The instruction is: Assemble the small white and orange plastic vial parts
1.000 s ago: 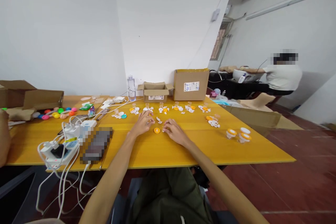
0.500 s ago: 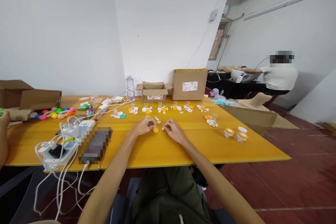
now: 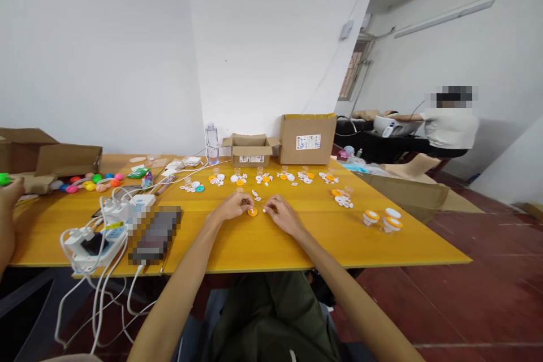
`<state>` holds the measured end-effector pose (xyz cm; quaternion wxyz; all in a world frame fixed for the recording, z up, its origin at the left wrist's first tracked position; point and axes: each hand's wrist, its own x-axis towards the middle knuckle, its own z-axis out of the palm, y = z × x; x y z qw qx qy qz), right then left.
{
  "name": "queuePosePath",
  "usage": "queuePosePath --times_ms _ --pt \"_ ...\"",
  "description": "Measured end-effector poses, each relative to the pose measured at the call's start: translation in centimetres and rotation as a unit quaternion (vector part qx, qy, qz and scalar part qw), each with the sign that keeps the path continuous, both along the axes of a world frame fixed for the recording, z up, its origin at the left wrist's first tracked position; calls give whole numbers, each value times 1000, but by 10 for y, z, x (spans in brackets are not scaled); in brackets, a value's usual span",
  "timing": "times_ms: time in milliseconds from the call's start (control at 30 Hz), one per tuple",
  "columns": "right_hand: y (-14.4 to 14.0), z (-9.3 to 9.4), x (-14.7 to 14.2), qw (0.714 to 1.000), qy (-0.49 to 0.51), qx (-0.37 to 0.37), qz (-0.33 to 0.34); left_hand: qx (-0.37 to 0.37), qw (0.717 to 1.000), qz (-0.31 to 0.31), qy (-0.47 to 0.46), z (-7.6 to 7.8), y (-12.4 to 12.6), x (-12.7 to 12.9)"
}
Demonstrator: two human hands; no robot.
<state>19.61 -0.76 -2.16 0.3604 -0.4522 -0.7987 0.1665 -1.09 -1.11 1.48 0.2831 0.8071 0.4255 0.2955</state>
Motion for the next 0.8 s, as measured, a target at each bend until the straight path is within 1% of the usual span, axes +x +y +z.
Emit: queuePosePath --times_ms 233,433,567,800 --pt "1 -2 2 1000 -12 28 7 16 1000 15 4 1 1 -1" --pt "-2 -5 3 998 -27 56 21 32 999 20 32 -5 6 -6" --pt "-4 -5 2 996 -48 66 21 30 997 28 58 -7 7 -8" --pt "-6 -1 3 995 -60 71 31 54 994 45 86 -5 4 -9"
